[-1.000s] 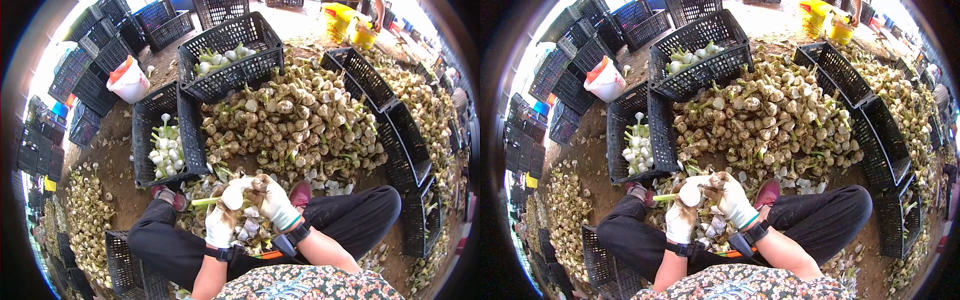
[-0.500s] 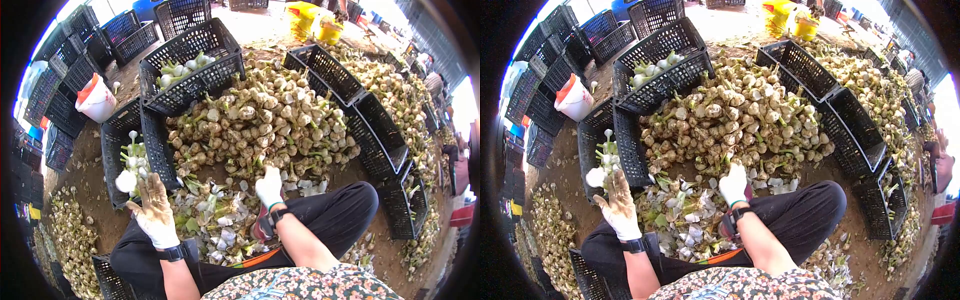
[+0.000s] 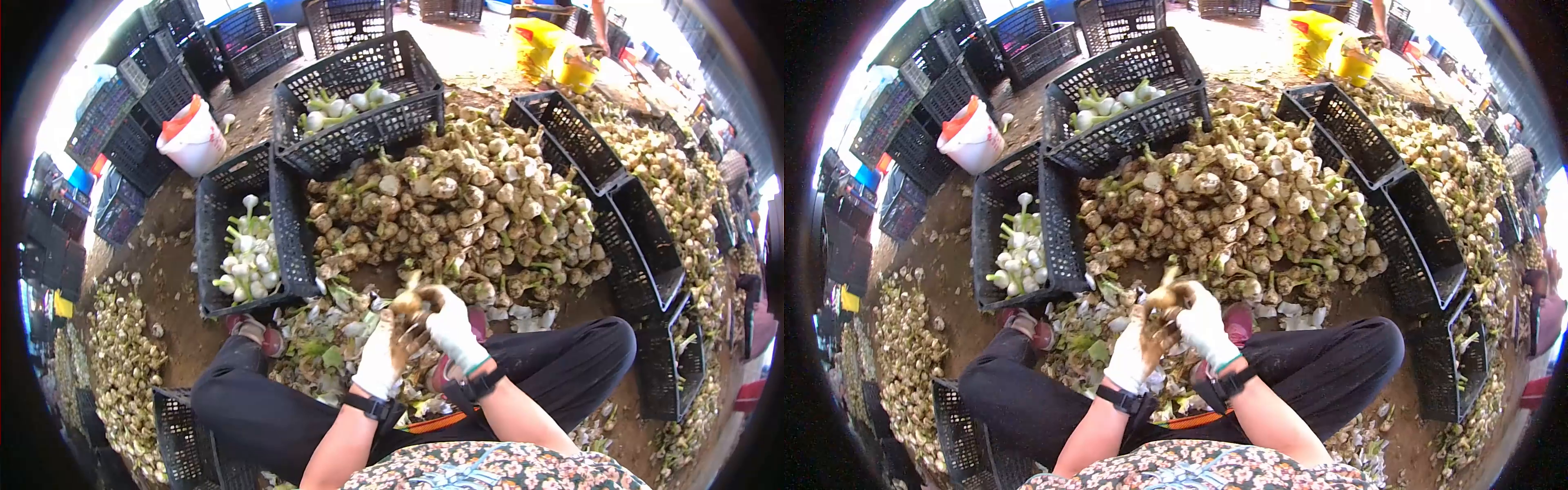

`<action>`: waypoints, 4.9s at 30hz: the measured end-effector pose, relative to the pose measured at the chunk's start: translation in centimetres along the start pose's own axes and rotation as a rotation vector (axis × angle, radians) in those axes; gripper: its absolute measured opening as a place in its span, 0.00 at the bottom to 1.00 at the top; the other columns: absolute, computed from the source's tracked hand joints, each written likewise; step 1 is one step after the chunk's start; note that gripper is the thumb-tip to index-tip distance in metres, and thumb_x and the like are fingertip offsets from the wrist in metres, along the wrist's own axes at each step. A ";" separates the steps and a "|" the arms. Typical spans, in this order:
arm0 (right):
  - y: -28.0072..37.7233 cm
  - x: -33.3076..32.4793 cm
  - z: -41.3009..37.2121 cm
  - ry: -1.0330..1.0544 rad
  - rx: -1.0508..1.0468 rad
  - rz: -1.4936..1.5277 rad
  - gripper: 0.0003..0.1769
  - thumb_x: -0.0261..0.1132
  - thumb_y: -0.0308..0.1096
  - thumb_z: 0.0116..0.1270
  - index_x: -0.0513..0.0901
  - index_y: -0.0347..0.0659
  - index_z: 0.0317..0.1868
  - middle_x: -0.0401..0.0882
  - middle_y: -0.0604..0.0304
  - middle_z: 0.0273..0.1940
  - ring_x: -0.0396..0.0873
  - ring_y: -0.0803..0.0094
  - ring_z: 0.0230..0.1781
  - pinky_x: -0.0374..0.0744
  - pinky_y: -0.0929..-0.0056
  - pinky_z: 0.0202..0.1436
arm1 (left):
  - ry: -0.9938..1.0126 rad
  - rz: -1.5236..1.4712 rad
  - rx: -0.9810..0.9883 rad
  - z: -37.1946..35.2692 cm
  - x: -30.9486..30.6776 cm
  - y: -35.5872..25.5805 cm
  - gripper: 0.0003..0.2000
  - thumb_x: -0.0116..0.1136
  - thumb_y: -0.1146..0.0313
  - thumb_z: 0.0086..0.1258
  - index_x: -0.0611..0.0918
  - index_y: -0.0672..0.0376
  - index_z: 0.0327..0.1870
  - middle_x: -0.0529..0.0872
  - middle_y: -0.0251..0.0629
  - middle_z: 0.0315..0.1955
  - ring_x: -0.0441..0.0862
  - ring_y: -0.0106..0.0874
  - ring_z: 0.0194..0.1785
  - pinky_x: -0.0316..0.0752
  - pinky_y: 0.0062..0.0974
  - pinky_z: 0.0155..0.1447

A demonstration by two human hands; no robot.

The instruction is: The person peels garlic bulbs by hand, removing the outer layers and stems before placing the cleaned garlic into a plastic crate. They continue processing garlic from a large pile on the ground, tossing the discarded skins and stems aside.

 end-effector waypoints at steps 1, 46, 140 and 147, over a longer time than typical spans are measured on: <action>0.6 0.8 -0.8 0.127 0.034 0.134 0.25 0.72 0.20 0.56 0.79 0.32 0.56 0.84 0.57 0.49 0.80 0.72 0.49 0.78 0.73 0.55 | 0.032 0.088 0.145 0.1 -0.8 -0.5 0.28 0.60 0.58 0.73 0.67 0.55 0.71 0.76 0.41 0.58 0.79 0.37 0.55 0.80 0.37 0.56; 3.1 2.0 -2.5 0.269 -0.158 0.249 0.15 0.67 0.22 0.62 0.82 0.33 0.50 0.82 0.65 0.41 0.77 0.78 0.44 0.76 0.78 0.48 | 0.249 0.273 0.455 -5.6 1.0 -3.3 0.29 0.63 0.75 0.68 0.66 0.60 0.69 0.75 0.41 0.60 0.76 0.35 0.63 0.74 0.34 0.67; 5.5 4.1 -2.8 0.268 -0.260 -0.461 0.15 0.63 0.29 0.54 0.86 0.36 0.43 0.84 0.44 0.39 0.83 0.50 0.41 0.80 0.62 0.46 | -0.159 1.126 1.059 -6.6 -0.3 -4.5 0.14 0.69 0.82 0.59 0.84 0.62 0.47 0.79 0.41 0.55 0.79 0.34 0.58 0.77 0.28 0.60; 5.2 4.0 -2.9 0.173 -0.405 -0.440 0.12 0.63 0.27 0.49 0.79 0.35 0.37 0.77 0.46 0.34 0.78 0.46 0.36 0.77 0.58 0.41 | -0.175 1.151 0.885 -6.3 -0.5 -4.3 0.15 0.69 0.75 0.64 0.81 0.64 0.50 0.80 0.42 0.55 0.80 0.33 0.56 0.76 0.29 0.62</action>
Point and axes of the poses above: each hand's wrist, its own z-axis towards the middle knuckle, its own x-axis out of the palm, y = z × x, the point moved 1 cm from there along z, towards the middle knuckle
